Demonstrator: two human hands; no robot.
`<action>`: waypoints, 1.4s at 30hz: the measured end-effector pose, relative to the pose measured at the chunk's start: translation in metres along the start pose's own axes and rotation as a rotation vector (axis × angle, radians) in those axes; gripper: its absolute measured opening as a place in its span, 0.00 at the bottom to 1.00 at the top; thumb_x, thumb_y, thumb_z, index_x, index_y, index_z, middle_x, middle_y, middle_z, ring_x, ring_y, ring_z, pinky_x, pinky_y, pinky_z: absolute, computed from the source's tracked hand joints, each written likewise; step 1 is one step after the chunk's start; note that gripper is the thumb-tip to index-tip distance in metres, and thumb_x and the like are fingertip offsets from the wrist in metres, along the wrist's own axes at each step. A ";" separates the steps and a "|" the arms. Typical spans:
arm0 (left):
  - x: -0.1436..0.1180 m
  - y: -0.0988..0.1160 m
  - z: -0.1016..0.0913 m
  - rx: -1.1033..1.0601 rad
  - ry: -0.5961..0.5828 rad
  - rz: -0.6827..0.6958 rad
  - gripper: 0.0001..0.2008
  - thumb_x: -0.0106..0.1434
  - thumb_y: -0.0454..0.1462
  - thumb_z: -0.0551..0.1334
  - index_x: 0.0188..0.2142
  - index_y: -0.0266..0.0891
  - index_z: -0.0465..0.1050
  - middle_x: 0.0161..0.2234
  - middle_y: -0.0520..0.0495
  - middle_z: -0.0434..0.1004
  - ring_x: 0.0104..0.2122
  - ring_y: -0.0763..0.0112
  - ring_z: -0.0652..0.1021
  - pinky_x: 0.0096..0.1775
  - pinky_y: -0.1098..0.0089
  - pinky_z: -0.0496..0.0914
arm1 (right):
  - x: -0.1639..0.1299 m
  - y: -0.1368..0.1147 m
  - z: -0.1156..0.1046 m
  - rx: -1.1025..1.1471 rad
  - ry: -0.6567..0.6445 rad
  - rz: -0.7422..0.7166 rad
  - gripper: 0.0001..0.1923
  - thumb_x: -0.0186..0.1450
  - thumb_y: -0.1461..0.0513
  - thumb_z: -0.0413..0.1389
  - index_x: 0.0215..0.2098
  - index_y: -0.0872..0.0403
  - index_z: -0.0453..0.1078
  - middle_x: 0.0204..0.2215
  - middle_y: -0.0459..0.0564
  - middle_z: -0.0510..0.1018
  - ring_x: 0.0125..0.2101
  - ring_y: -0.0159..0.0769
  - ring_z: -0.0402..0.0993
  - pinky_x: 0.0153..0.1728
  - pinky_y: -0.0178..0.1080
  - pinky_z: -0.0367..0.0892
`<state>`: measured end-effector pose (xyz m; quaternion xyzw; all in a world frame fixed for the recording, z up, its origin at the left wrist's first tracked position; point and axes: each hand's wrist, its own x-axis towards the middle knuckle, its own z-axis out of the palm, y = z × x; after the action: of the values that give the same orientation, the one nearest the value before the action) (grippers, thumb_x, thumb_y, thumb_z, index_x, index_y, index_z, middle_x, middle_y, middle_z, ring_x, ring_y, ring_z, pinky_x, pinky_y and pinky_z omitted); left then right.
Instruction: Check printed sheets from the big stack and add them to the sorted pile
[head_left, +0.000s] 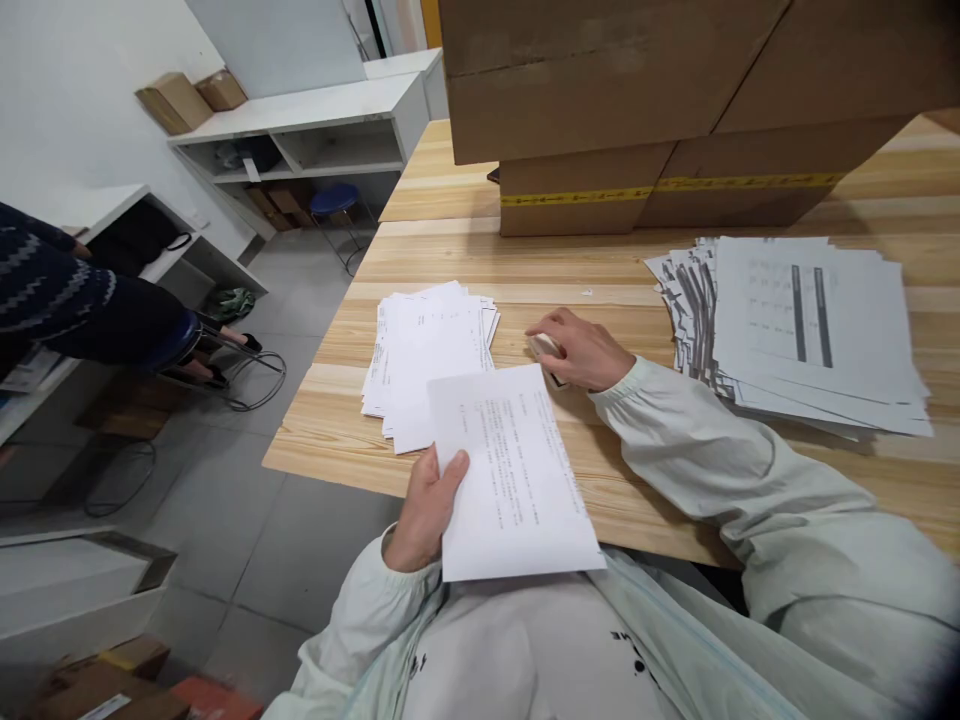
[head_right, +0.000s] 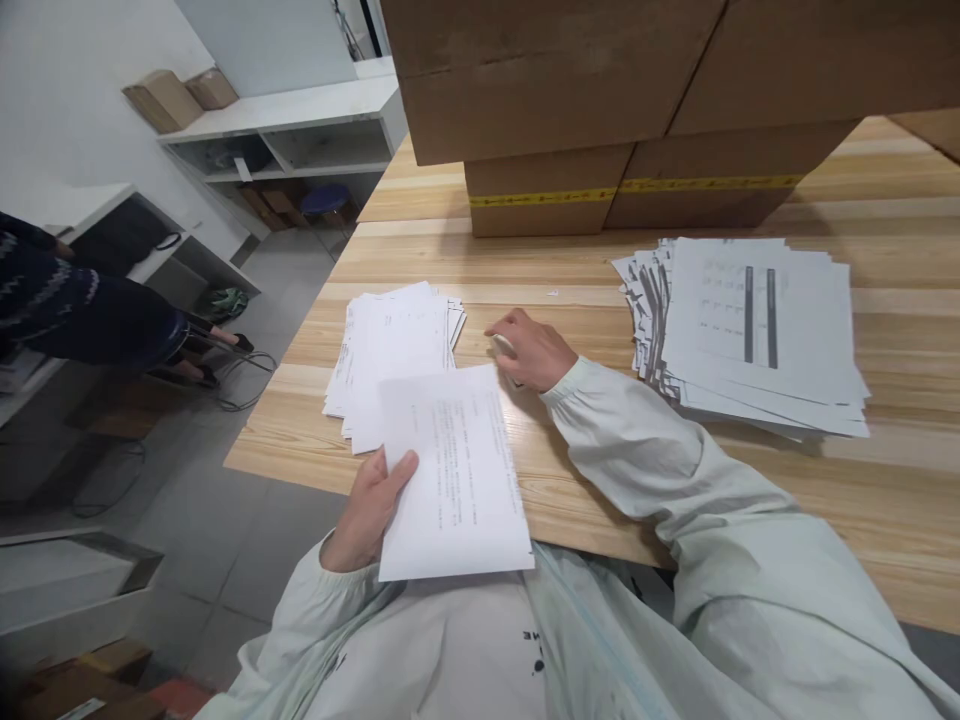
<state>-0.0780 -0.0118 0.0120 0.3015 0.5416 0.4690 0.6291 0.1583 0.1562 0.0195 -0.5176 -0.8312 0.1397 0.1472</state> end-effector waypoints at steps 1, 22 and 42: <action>0.003 -0.001 0.006 -0.014 -0.056 -0.016 0.26 0.59 0.46 0.69 0.54 0.36 0.74 0.55 0.37 0.77 0.54 0.54 0.77 0.57 0.57 0.70 | 0.000 0.009 -0.001 0.000 0.035 0.037 0.21 0.63 0.63 0.54 0.54 0.54 0.72 0.52 0.58 0.73 0.47 0.48 0.74 0.46 0.45 0.68; 0.056 0.000 0.111 -0.051 -0.221 -0.408 0.08 0.61 0.30 0.64 0.41 0.32 0.78 0.33 0.40 0.84 0.38 0.60 0.83 0.49 0.59 0.75 | -0.049 0.018 -0.074 -0.076 -0.023 0.013 0.20 0.69 0.57 0.46 0.53 0.54 0.73 0.50 0.57 0.79 0.47 0.49 0.76 0.47 0.48 0.69; 0.059 -0.004 0.097 -0.078 -0.234 -0.421 0.06 0.60 0.29 0.64 0.38 0.31 0.77 0.35 0.38 0.84 0.39 0.58 0.83 0.49 0.57 0.75 | 0.031 -0.006 -0.018 -0.196 -0.139 0.160 0.27 0.70 0.47 0.48 0.60 0.51 0.69 0.48 0.59 0.80 0.47 0.52 0.75 0.47 0.50 0.65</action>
<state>0.0152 0.0532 0.0073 0.2099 0.4973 0.3100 0.7827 0.1473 0.1827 0.0415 -0.5831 -0.8052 0.1045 0.0267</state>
